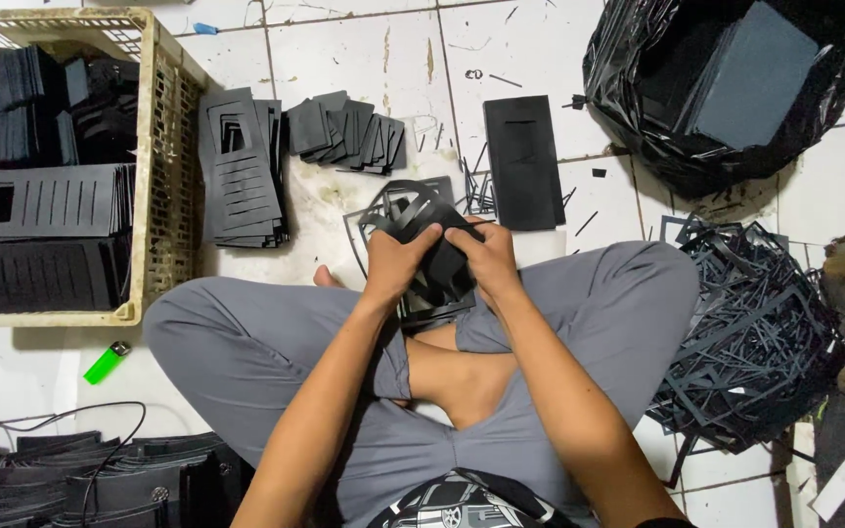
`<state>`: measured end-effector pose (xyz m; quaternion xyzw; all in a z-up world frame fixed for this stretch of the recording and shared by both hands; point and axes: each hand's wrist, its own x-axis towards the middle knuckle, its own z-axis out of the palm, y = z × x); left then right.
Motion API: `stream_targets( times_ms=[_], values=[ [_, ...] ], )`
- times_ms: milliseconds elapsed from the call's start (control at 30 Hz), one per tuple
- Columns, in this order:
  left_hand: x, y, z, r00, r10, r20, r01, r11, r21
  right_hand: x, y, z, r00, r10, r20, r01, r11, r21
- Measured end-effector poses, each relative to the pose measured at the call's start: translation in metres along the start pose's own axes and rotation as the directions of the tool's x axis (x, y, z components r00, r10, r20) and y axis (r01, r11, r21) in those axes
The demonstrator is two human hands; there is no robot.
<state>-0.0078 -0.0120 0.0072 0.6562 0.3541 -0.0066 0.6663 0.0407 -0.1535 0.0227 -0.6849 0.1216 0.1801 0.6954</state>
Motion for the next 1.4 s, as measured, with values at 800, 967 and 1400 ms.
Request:
stream_targets(
  times_ms=[800, 967, 1400],
  values=[
    [-0.009, 0.015, -0.005, 0.999, 0.041, 0.019, -0.039, 0.997, -0.071, -0.003, 0.000, 0.002, 0.994, 0.033, 0.102, -0.051, 0.984, 0.172],
    [-0.006, 0.006, -0.004, 0.999, 0.038, 0.016, -0.037, 0.998, -0.053, -0.004, 0.003, 0.001, 0.995, 0.028, 0.099, -0.041, 0.990, 0.134],
    [-0.005, -0.006, -0.001, 0.997, 0.064, 0.049, -0.060, 0.995, -0.081, 0.011, 0.026, -0.003, 0.991, -0.137, -0.002, 0.127, 0.920, -0.370]
  ],
)
